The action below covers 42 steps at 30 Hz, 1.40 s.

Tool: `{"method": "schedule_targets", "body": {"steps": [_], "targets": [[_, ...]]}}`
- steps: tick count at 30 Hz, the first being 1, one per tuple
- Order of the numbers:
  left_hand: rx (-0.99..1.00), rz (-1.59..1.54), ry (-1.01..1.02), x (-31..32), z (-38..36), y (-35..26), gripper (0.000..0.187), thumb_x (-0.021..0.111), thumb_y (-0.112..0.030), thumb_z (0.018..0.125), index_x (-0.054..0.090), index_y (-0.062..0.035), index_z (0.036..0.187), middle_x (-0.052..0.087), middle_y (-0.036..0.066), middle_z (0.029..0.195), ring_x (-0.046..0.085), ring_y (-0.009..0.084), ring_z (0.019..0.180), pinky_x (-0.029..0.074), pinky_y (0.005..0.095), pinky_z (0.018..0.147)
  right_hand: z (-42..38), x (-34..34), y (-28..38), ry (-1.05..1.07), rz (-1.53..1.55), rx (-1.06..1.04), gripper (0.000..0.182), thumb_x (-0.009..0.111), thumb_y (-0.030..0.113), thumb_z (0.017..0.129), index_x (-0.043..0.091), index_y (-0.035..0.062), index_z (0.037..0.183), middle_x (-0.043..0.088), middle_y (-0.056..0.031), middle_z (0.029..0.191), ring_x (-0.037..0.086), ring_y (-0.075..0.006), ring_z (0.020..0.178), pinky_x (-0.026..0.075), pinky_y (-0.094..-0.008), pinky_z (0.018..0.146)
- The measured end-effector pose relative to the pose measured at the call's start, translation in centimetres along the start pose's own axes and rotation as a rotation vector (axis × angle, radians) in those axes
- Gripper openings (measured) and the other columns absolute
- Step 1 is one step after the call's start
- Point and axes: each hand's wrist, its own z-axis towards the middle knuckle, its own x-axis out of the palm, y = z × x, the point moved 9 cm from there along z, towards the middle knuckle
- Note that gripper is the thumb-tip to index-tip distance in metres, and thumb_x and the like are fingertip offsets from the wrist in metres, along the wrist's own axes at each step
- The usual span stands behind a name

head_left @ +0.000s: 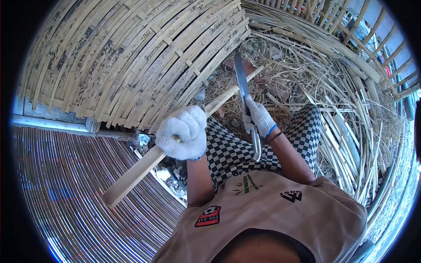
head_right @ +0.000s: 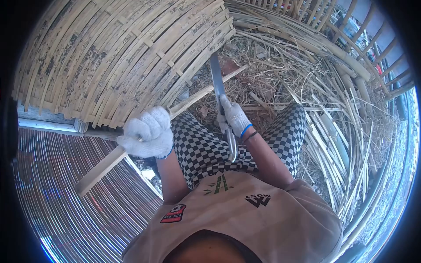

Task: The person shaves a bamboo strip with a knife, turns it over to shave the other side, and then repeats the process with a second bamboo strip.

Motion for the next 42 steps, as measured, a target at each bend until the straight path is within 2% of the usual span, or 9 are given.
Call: {"method": "schedule_targets", "body": {"steps": [9, 12, 18, 20, 22, 24, 34, 35, 42], "targets": [[0.008, 0.056, -0.007, 0.6, -0.1, 0.9, 0.065, 0.024, -0.06, 0.108, 0.039, -0.0118, 0.067, 0.034, 0.0, 0.055, 0.028, 0.0145, 0.048, 0.027, 0.0318, 0.047, -1.6, 1.5, 0.6, 0.008, -0.03, 0.052, 0.053, 0.047, 0.058, 0.104, 0.053, 0.0099, 0.083, 0.045, 0.0014, 0.058, 0.044, -0.0111, 0.042, 0.038, -0.0294, 0.038], [-0.014, 0.0, -0.001, -0.2, -0.1, 1.3, 0.065, 0.023, -0.059, 0.108, 0.039, -0.0117, 0.067, 0.035, 0.0, 0.054, 0.029, 0.0149, 0.048, 0.027, 0.032, 0.046, -2.4, 3.3, 0.3, 0.135, -0.002, 0.043, 0.051, 0.048, 0.056, 0.104, 0.053, 0.0101, 0.083, 0.045, 0.0017, 0.057, 0.044, -0.011, 0.042, 0.037, -0.0296, 0.037], [-0.041, 0.019, -0.035, 0.2, -0.8, 2.8, 0.065, 0.024, -0.059, 0.108, 0.04, -0.011, 0.067, 0.037, 0.001, 0.055, 0.031, 0.016, 0.048, 0.028, 0.033, 0.046, -1.8, 1.5, 1.1, 0.021, 0.0, 0.083, 0.051, 0.048, 0.057, 0.104, 0.053, 0.0113, 0.081, 0.046, 0.0026, 0.058, 0.044, -0.0103, 0.041, 0.038, -0.0273, 0.038], [-0.019, -0.043, -0.006, 0.0, -0.3, 2.0, 0.066, 0.023, -0.059, 0.107, 0.042, -0.0103, 0.067, 0.039, 0.002, 0.055, 0.032, 0.0166, 0.048, 0.029, 0.0333, 0.046, -1.5, 3.0, 1.0, 0.128, -0.146, -0.073, 0.054, 0.048, 0.059, 0.103, 0.05, 0.0113, 0.079, 0.046, 0.0019, 0.057, 0.044, -0.0104, 0.042, 0.038, -0.0281, 0.038], [-0.042, -0.036, -0.023, -0.2, -1.1, 2.7, 0.065, 0.023, -0.056, 0.109, 0.04, -0.0108, 0.066, 0.037, 0.002, 0.054, 0.031, 0.0162, 0.047, 0.029, 0.0332, 0.046, -2.3, 2.5, 0.4, 0.194, 0.032, 0.081, 0.055, 0.048, 0.06, 0.103, 0.05, 0.0116, 0.079, 0.047, 0.0015, 0.057, 0.044, -0.0106, 0.042, 0.038, -0.028, 0.038], [-0.051, 0.064, -0.08, 0.2, -1.4, 3.0, 0.063, 0.023, -0.053, 0.11, 0.038, -0.0116, 0.064, 0.034, 0.001, 0.054, 0.029, 0.0156, 0.047, 0.027, 0.0329, 0.046, 0.3, 0.1, -0.2, 0.064, 0.032, 0.053, 0.056, 0.046, 0.061, 0.103, 0.051, 0.0111, 0.08, 0.046, 0.0016, 0.054, 0.044, -0.0113, 0.039, 0.038, -0.0269, 0.037], [-0.041, 0.027, -0.103, -0.7, -1.2, 2.9, 0.062, 0.025, -0.055, 0.109, 0.039, -0.0132, 0.065, 0.033, 0.0, 0.053, 0.028, 0.0153, 0.048, 0.027, 0.0328, 0.046, -2.1, 4.1, 1.3, 0.155, -0.098, 0.062, 0.053, 0.046, 0.058, 0.104, 0.052, 0.0097, 0.084, 0.048, 0.0005, 0.055, 0.044, -0.0101, 0.038, 0.037, -0.0274, 0.035], [-0.043, -0.009, -0.085, -1.2, -1.0, 2.5, 0.062, 0.026, -0.055, 0.109, 0.039, -0.0131, 0.065, 0.032, 0.0, 0.052, 0.028, 0.0153, 0.047, 0.028, 0.0329, 0.046, -1.8, 4.9, 1.2, 0.212, -0.25, -0.086, 0.054, 0.045, 0.058, 0.105, 0.054, 0.0092, 0.084, 0.047, 0.0008, 0.055, 0.046, -0.0104, 0.039, 0.038, -0.0269, 0.036], [-0.036, 0.001, -0.126, -2.0, -2.3, 2.5, 0.061, 0.025, -0.055, 0.109, 0.038, -0.0131, 0.066, 0.034, 0.001, 0.053, 0.031, 0.0165, 0.049, 0.03, 0.032, 0.049, -3.1, 5.1, 1.3, 0.106, -0.228, 0.079, 0.055, 0.044, 0.056, 0.105, 0.055, 0.0082, 0.082, 0.049, -0.0002, 0.055, 0.047, -0.0126, 0.039, 0.04, -0.0298, 0.035]]}}
